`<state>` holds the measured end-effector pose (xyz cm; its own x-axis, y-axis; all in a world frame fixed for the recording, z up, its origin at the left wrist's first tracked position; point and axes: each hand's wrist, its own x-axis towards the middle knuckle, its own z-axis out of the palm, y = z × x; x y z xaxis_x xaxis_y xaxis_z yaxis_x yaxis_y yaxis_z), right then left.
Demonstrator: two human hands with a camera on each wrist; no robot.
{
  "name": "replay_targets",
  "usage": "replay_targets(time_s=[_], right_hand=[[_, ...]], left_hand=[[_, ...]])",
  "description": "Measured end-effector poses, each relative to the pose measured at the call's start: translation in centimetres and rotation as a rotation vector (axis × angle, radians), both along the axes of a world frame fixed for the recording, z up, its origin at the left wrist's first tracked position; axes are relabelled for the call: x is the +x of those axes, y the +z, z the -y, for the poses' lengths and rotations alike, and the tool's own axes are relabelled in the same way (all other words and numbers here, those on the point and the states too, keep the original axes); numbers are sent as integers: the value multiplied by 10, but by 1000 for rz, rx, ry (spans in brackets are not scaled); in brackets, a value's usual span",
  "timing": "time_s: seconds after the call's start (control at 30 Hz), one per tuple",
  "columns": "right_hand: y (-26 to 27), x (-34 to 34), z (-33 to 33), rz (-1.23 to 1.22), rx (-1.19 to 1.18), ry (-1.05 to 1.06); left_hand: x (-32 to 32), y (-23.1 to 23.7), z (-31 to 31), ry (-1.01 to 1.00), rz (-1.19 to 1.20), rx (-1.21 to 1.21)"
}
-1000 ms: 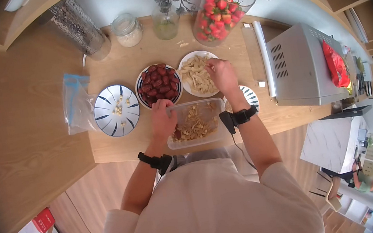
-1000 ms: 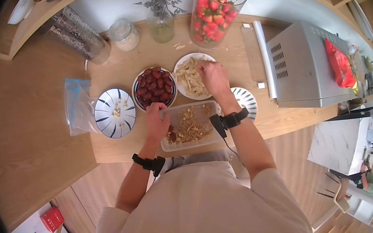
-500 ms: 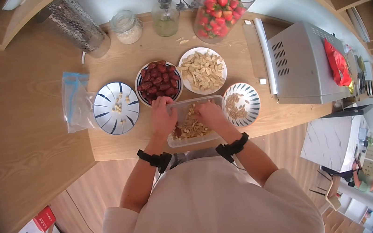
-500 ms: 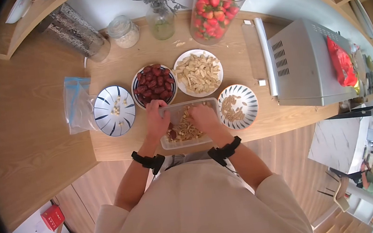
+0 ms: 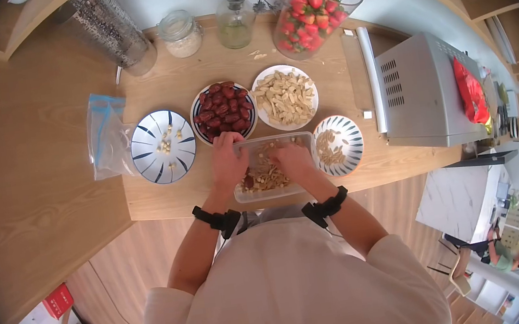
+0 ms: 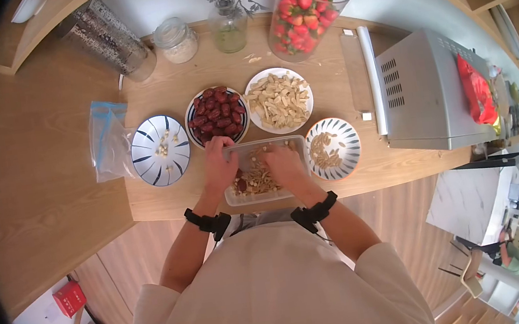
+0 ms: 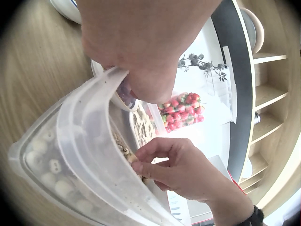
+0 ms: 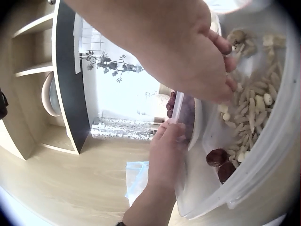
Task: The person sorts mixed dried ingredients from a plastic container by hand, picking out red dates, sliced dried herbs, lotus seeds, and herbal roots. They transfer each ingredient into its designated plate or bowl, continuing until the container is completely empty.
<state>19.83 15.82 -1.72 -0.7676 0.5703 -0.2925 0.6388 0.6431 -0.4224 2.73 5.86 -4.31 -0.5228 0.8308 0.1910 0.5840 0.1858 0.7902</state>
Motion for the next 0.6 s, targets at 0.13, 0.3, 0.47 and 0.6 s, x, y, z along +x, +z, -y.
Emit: replay_targets(time_s=[0.13,0.3,0.47,0.6], right_hand=[[-3,10,1,85,19,115],[-11,11,4,124,-2,141],[-22,10,4,96,28,256],[-16,9,8,84,57,233]], left_hand=[[1,-1,-1,7,-8,19],[1,-3,0,3,-3,30],[0,-3,-1,3,-6,34],[0,-1,-1,3,-6,31]])
